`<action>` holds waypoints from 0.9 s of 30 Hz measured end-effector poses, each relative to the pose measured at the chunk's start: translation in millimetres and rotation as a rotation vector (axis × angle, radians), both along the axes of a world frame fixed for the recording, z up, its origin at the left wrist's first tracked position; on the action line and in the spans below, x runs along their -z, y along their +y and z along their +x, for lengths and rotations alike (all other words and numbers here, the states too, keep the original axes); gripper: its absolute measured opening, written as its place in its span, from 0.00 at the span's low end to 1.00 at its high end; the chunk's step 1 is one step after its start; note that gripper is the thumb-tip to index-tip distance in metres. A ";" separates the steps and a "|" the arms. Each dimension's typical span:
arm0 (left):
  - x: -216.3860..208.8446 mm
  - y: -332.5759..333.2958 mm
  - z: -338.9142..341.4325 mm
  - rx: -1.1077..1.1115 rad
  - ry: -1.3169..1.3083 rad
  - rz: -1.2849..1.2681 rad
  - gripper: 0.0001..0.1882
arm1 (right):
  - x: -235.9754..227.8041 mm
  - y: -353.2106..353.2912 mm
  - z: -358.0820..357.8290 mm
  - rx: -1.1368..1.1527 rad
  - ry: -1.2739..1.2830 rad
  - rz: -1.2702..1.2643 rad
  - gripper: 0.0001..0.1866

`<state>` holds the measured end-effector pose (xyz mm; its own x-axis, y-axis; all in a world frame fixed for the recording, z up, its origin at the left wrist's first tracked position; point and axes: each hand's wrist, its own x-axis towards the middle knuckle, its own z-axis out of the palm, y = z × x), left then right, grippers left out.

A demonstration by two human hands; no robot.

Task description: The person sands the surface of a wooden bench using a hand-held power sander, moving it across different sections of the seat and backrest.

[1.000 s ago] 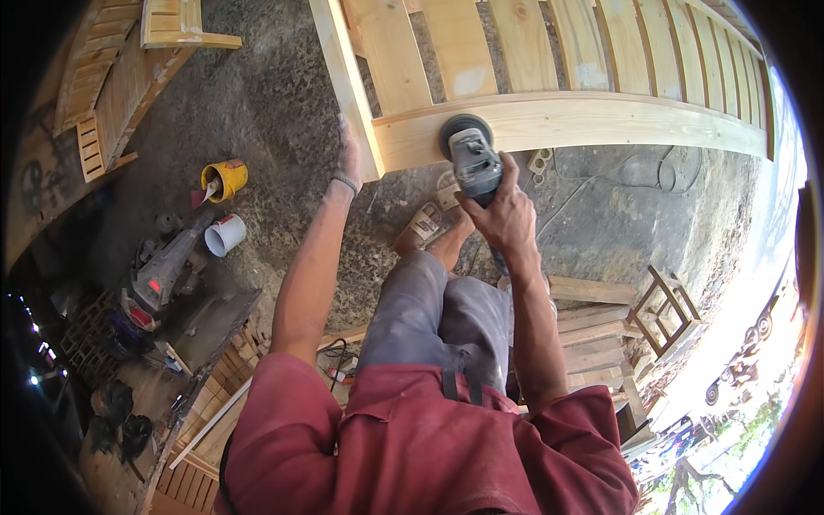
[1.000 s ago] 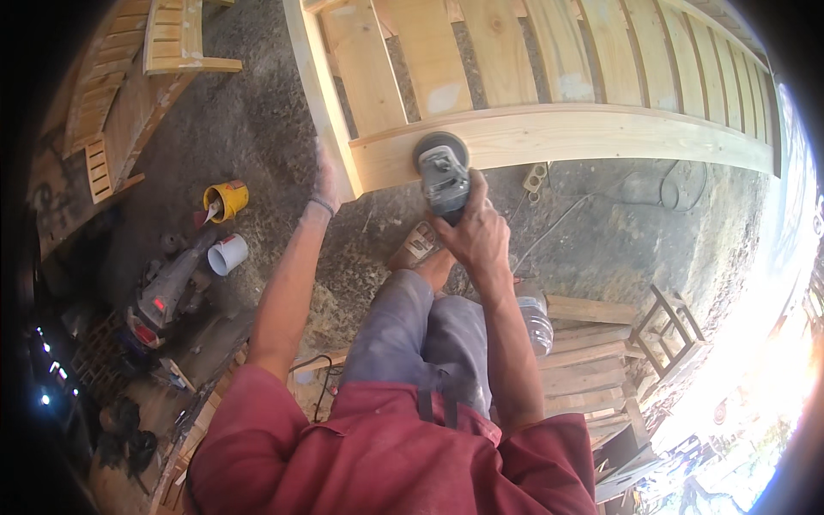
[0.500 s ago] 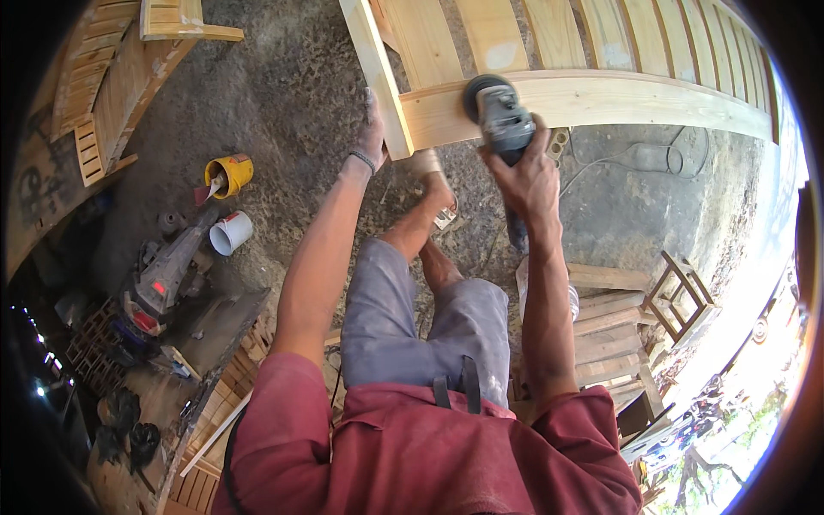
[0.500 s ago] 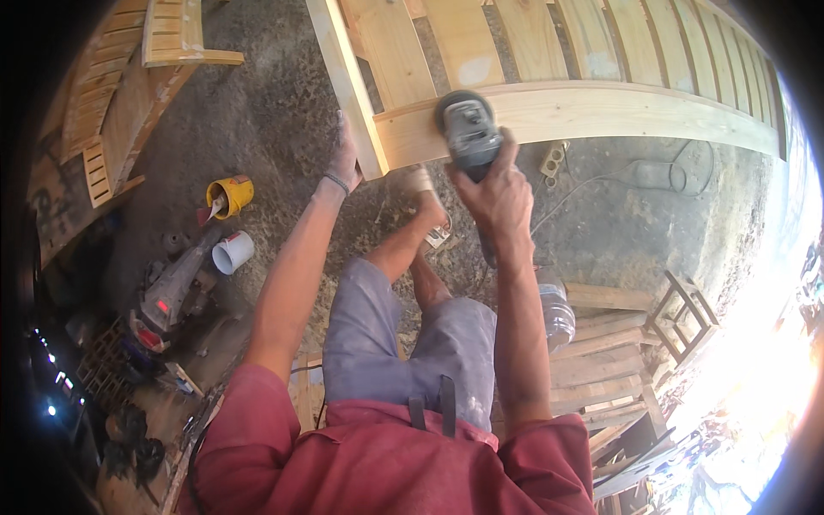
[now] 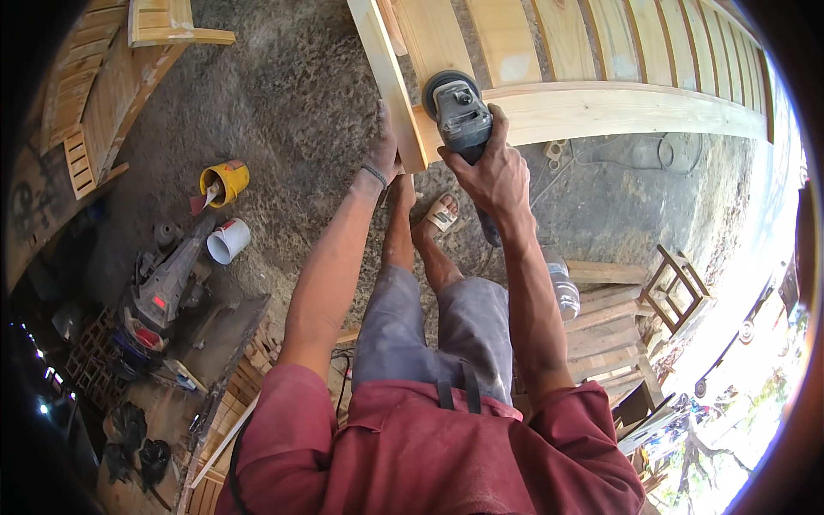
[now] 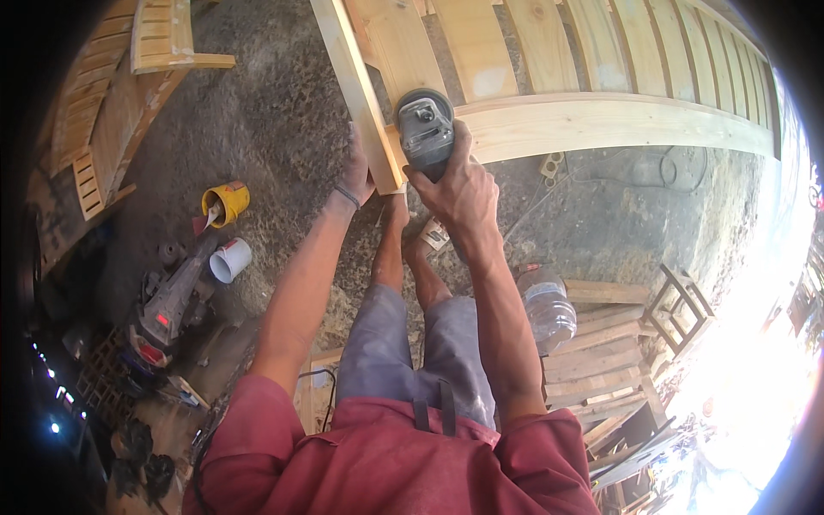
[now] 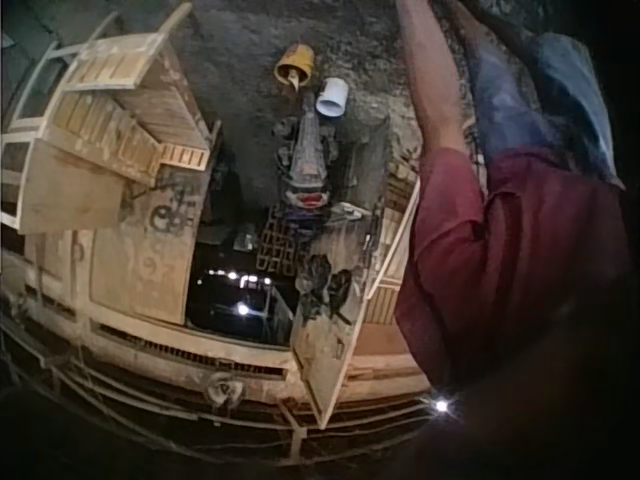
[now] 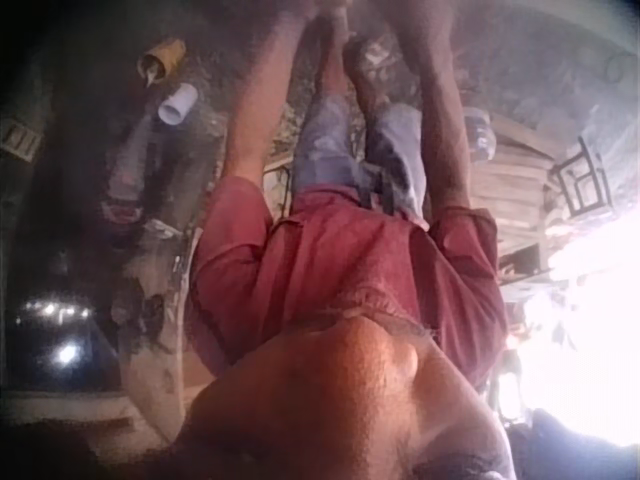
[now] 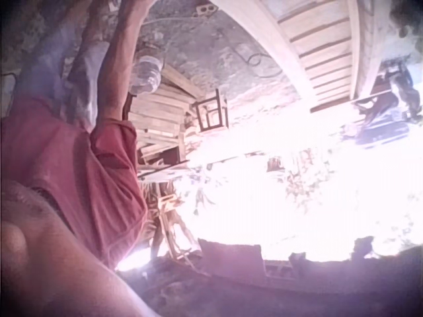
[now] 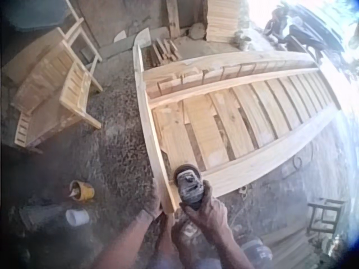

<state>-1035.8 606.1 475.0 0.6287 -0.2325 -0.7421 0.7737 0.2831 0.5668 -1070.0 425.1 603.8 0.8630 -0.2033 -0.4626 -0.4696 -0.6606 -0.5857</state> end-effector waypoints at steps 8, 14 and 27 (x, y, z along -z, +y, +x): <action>9.2 5.2 0.1 -0.044 -0.026 -0.064 0.46 | 6.9 15.6 -2.1 -0.021 -0.044 -0.010 0.47; 7.0 4.6 0.3 -0.034 -0.017 -0.071 0.43 | 1.1 16.2 -14.2 -0.031 -0.009 -0.011 0.47; 11.3 0.5 1.5 -0.061 -0.093 -0.093 0.45 | 2.5 -1.7 -88.1 0.085 0.008 -0.048 0.47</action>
<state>-1034.3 606.6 463.8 0.7090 -0.2570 -0.6567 0.6987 0.3826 0.6045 -1158.1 423.4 601.3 0.8380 -0.2979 -0.4571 -0.5297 -0.6454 -0.5504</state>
